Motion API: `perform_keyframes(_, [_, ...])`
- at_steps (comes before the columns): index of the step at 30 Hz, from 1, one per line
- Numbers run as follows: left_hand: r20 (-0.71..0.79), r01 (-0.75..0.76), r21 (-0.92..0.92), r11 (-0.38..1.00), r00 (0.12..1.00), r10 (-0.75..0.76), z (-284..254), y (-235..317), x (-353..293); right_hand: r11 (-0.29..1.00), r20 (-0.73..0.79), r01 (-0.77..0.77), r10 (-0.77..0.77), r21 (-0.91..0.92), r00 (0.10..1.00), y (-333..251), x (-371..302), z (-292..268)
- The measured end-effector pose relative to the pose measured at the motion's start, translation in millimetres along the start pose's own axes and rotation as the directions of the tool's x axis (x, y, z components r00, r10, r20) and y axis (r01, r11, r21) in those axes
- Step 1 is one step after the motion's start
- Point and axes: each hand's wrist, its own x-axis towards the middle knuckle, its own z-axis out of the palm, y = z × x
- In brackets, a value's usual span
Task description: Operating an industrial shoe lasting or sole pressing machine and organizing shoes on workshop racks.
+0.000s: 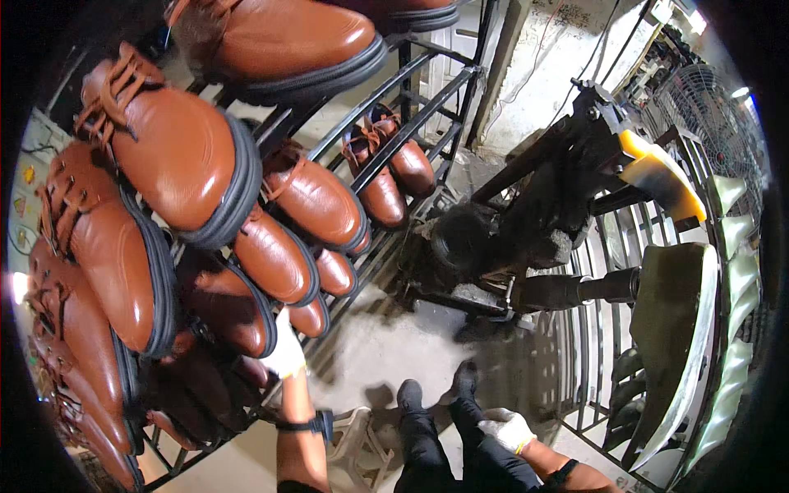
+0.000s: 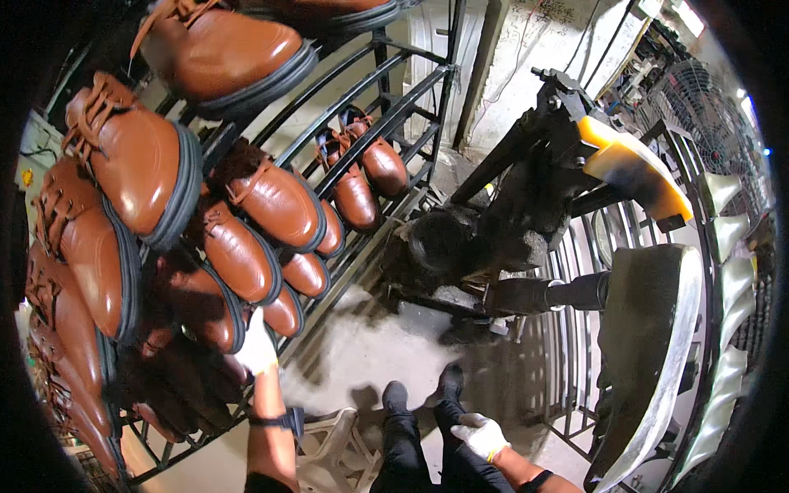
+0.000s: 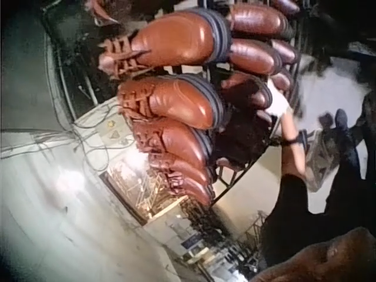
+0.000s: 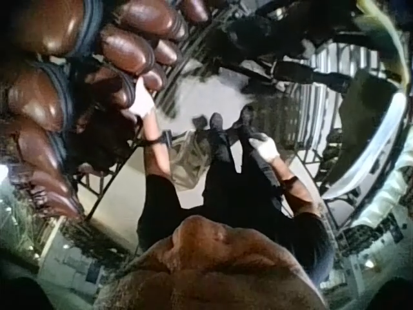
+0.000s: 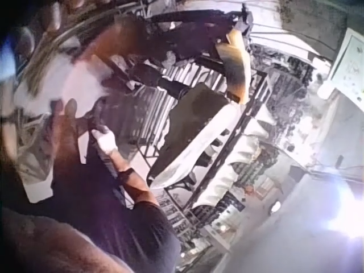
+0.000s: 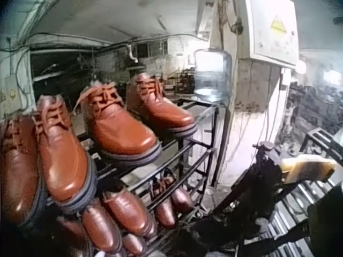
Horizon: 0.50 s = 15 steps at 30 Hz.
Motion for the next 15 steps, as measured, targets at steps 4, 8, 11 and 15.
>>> perform_keyframes(4, [0.041, 0.006, 0.062, 0.998, 0.999, -0.009, -35, -38, 1, 0.984, 0.006, -0.052, 0.052, 0.168, 0.999, -33, -4, -5])
perform_keyframes(8, [0.139, 0.311, -0.338, 0.888, 0.950, -0.280, -40, -46, -8, 1.000, -0.018, -0.001, 0.000, -0.025, 1.000, -10, 10, -13])
perform_keyframes(11, [0.291, 0.521, -0.568, 0.637, 0.851, -0.437, -55, -44, -24, 0.999, -0.034, 0.001, 0.000, 0.035, 0.999, -18, -11, -23])
perform_keyframes(15, [0.547, 0.687, -0.709, 0.159, 0.678, -0.491, -95, -23, -30, 0.820, -0.125, 0.325, -0.426, -0.471, 0.896, -22, -67, -110])
